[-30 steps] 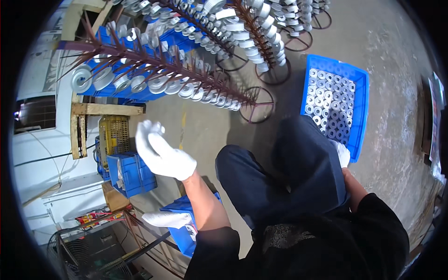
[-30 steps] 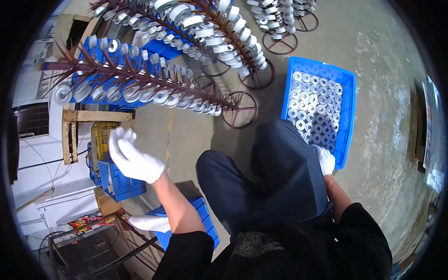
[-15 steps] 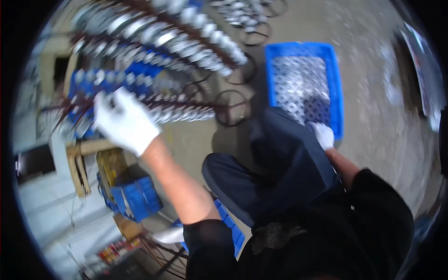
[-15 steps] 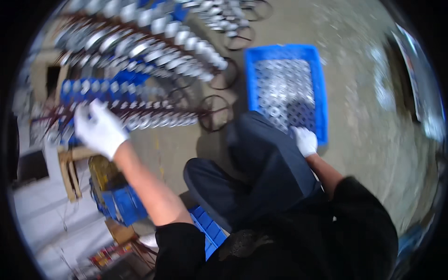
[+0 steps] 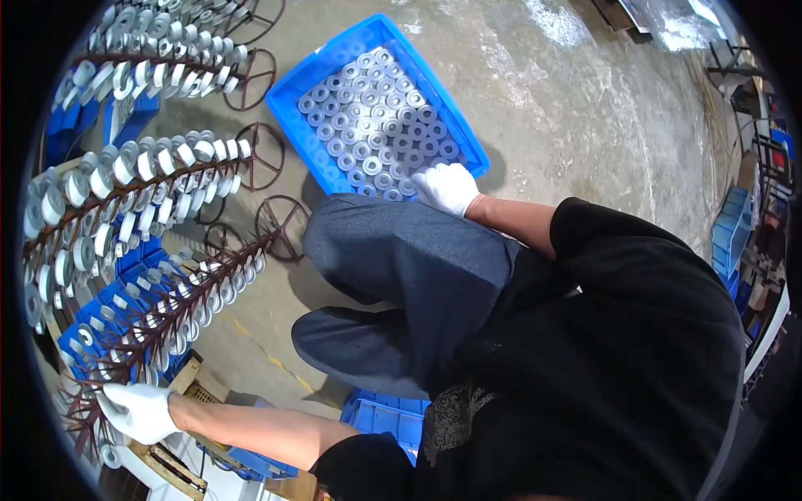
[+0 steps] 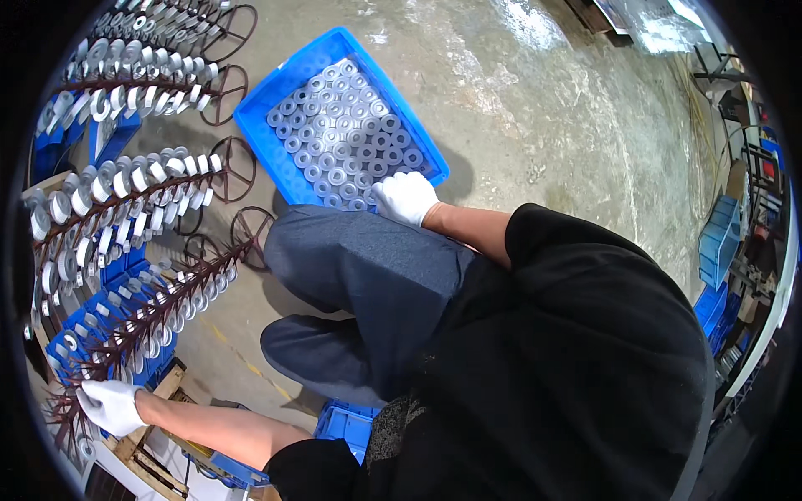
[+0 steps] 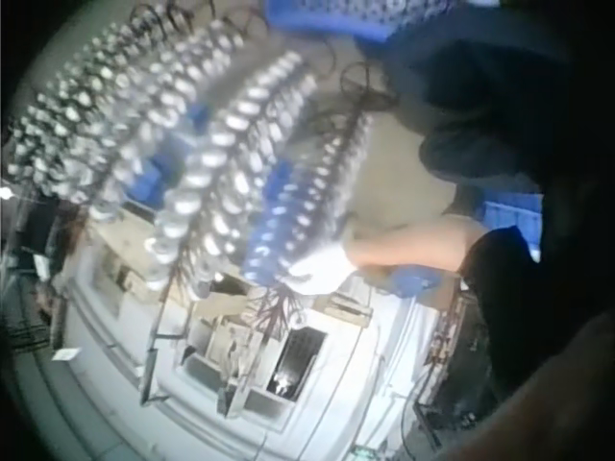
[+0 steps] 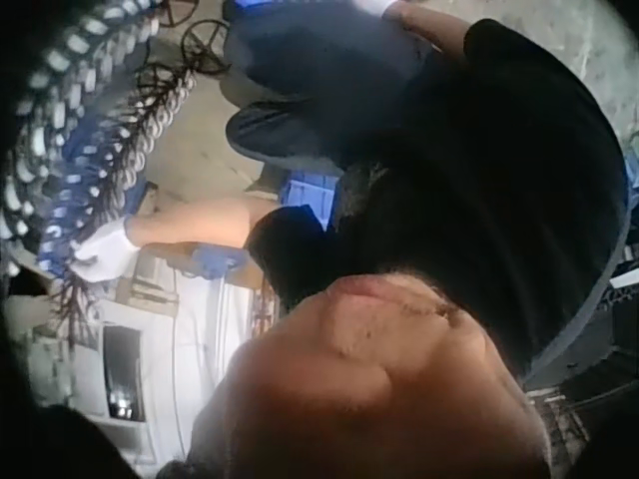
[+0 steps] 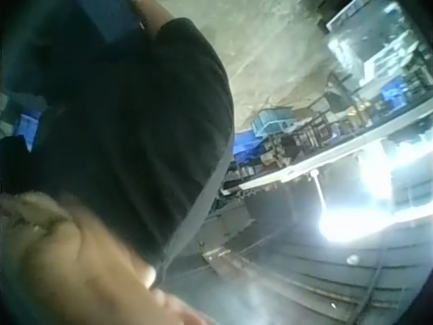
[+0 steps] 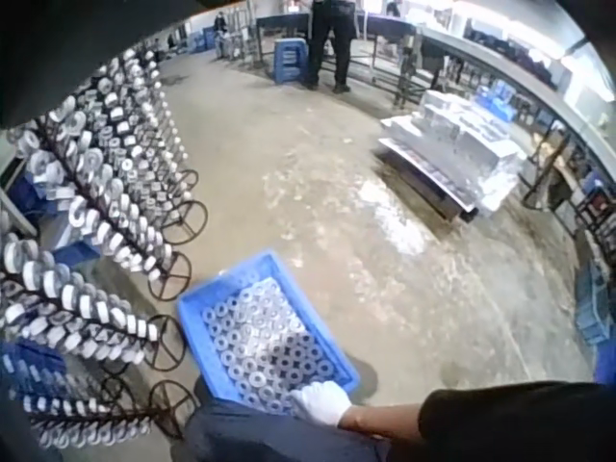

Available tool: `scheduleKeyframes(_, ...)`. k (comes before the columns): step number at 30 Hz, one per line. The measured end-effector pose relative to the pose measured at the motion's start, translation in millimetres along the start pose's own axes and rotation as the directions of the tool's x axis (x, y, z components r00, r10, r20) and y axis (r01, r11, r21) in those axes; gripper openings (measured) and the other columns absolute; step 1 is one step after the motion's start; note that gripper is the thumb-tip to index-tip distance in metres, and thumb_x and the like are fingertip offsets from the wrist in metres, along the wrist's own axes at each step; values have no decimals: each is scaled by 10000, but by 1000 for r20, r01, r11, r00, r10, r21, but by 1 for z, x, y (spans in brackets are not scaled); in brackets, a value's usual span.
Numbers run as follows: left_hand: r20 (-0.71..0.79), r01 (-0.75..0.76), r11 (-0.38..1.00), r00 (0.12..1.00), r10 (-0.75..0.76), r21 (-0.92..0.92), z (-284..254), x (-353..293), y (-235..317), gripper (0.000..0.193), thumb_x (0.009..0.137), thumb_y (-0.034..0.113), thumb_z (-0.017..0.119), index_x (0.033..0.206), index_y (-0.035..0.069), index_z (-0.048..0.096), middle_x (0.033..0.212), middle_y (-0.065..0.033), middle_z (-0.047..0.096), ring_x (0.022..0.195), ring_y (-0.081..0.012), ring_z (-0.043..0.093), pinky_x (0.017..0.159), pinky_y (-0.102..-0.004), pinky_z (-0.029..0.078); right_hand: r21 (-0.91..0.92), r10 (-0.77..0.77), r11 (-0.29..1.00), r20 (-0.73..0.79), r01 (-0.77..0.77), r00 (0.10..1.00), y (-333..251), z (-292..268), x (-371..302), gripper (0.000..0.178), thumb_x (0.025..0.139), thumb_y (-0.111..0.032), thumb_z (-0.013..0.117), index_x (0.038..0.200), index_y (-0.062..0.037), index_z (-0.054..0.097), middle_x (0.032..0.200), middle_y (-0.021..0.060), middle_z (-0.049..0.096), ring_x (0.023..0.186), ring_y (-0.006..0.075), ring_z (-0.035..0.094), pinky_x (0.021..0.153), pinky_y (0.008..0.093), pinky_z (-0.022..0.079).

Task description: Picking metal rings from a storage rack and placing them into a blue crate for organization.

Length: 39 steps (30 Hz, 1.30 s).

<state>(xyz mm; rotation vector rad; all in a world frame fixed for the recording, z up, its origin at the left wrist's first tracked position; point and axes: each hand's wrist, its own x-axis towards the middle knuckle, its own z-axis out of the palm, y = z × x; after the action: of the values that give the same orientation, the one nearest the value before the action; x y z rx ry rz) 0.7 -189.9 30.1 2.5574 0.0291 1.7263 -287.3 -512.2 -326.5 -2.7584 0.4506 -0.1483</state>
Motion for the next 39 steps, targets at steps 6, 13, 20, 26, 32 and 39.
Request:
scheduleKeyframes(6, 62, 85, 992, 995, -80, -97, -4, 0, -7, 265, 807, 251, 510, 929, 126, 709, 867, -35, 693, 702, -211, 633, 642, -285, 483, 41, 25, 999, 24, -26, 999, -4, -1, 2, 172, 762, -253, 541, 745, -88, 586, 665, 105, 613, 588, 310, 597, 547, 401, 489)
scheduleKeyframes(13, 156, 361, 855, 933, -326, -373, -19, 0, -16, 257, 815, 125, 472, 924, 84, 701, 801, -52, 685, 660, -201, 623, 622, -276, 485, 105, -13, 994, -3, 14, 1000, -14, -3, 10, 169, 755, -248, 548, 754, -84, 590, 666, 116, 617, 587, 325, 600, 532, 410, 484)
scheduleKeyframes(20, 216, 389, 841, 919, -328, -376, -35, 16, -52, 262, 848, 168, 463, 910, 40, 683, 784, -84, 666, 653, -192, 604, 617, -272, 478, 41, -3, 999, 115, -2, 993, -9, -6, 9, 164, 765, -251, 549, 828, -111, 609, 690, 115, 630, 608, 311, 609, 523, 406, 466)
scheduleKeyframes(26, 346, 435, 775, 891, -295, -459, -22, 6, -89, 309, 877, 216, 436, 883, 12, 668, 773, -95, 652, 662, -188, 591, 613, -271, 466, -3, 27, 1000, 123, -27, 992, -7, -11, 4, 181, 767, -253, 537, 792, -90, 612, 689, 138, 637, 609, 328, 614, 532, 419, 480)
scheduleKeyframes(32, 302, 311, 854, 934, -193, -417, -28, 2, -101, 363, 900, 257, 392, 854, 8, 652, 769, -105, 645, 680, -202, 583, 622, -270, 451, 56, 41, 997, 277, -59, 960, -5, -14, 13, 209, 798, -261, 527, 874, -95, 629, 753, 123, 654, 678, 328, 624, 598, 408, 488)
scheduleKeyframes(39, 537, 590, 282, 807, -246, -757, -24, 7, -185, 433, 910, 391, 399, 1028, 25, 600, 799, -113, 638, 720, -198, 568, 653, -285, 413, 272, -15, 956, 409, -107, 912, -2, -28, 22, 269, 826, -263, 525, 993, -73, 618, 898, 164, 644, 805, 352, 612, 713, 410, 479)
